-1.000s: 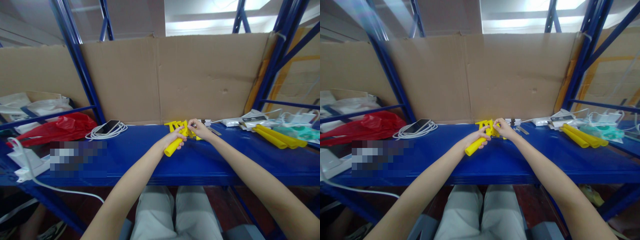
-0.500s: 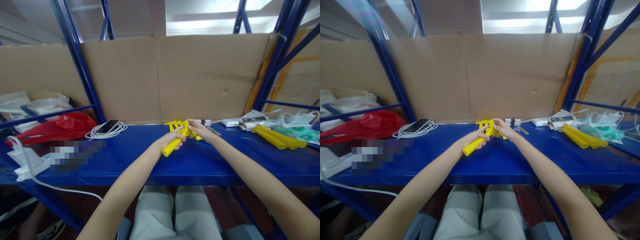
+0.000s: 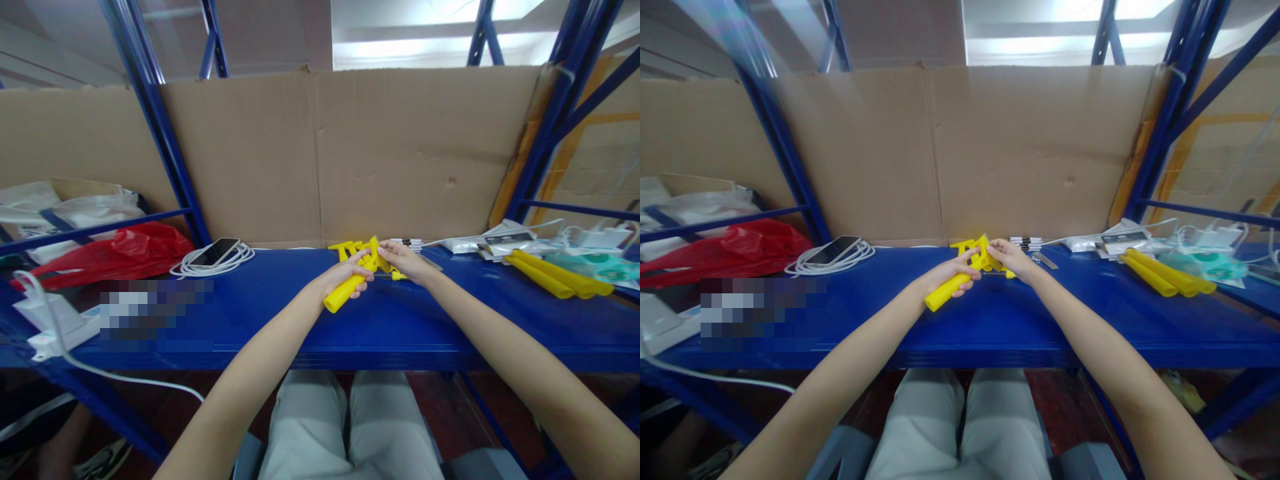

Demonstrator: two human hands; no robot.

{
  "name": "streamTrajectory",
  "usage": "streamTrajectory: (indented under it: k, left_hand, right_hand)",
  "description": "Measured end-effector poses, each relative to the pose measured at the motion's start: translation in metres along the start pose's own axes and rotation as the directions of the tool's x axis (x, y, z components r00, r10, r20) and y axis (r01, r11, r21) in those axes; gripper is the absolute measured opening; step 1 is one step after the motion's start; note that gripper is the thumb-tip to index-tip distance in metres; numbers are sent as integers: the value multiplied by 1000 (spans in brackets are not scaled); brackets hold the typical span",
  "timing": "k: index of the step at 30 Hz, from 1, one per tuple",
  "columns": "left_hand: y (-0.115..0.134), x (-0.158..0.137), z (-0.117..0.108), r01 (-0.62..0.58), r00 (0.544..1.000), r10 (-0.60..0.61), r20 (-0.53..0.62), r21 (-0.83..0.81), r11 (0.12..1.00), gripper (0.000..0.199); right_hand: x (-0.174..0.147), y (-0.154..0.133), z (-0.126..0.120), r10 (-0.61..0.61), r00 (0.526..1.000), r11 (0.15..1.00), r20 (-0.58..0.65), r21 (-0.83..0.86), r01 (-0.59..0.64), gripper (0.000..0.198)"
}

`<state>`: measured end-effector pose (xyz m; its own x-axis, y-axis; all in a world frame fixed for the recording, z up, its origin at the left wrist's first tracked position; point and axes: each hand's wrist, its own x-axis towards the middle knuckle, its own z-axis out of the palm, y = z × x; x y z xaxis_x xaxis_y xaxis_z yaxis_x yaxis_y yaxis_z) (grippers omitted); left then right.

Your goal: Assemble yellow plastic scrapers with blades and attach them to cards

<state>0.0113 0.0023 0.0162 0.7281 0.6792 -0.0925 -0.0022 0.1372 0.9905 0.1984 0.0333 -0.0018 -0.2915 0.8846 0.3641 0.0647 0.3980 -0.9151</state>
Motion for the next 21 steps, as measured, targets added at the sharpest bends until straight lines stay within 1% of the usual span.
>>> streamTrajectory:
  k: [2, 5, 8, 9, 10, 11, 12, 13, 14, 15, 16, 18, 21]
  left_hand:
    - [2, -2, 4, -35, 999, 35, -6, -12, 999, 79]
    - [6, -4, 10, -73, 995, 70, -70, -32, 997, 77]
    - [7, -4, 10, -95, 980, 84, -178, -54, 994, 77]
    - [8, -3, 9, -105, 972, 89, -216, -63, 992, 77]
    - [8, -3, 8, -117, 964, 96, -248, -71, 991, 76]
    - [7, -2, 6, -129, 956, 103, -274, -77, 989, 76]
    - [7, -1, 5, -139, 950, 110, -292, -82, 987, 76]
    - [7, -1, 5, -144, 946, 112, -304, -85, 986, 75]
    - [7, 0, 4, -145, 943, 111, -313, -87, 986, 75]
    - [6, 0, 4, -141, 942, 107, -320, -87, 986, 75]
    - [6, 0, 4, -135, 940, 100, -325, -85, 987, 74]
    - [5, 1, 4, -119, 939, 87, -333, -77, 990, 74]
    - [3, 2, 3, -92, 937, 66, -342, -60, 994, 76]
  right_hand:
    - [0, 0, 3, 10, 999, 998, -51, -64, -13, 50]
    - [2, -2, 1, 29, 990, 987, -135, -153, -50, 49]
    - [3, -5, -15, 36, 980, 954, -195, -284, -92, 47]
    - [3, -6, -24, 27, 981, 922, -194, -374, -100, 44]
    - [2, -7, -35, -1, 981, 862, -194, -498, -98, 40]
    - [1, -8, -46, -30, 986, 778, -167, -623, -82, 38]
    - [-1, -8, -58, -23, 990, 688, -141, -720, -87, 37]
    - [-3, -8, -69, 29, 994, 606, -109, -789, -104, 37]
    - [-5, -7, -79, 134, 989, 543, -62, -830, -126, 38]
    - [-8, -6, -87, 223, 975, 504, -25, -853, -137, 40]
    - [-10, -6, -94, 283, 959, 482, 19, -867, -125, 42]
    - [-15, -6, -101, 362, 930, 457, 60, -881, -121, 49]
    - [-19, -9, -100, 429, 900, 441, 81, -888, -130, 59]
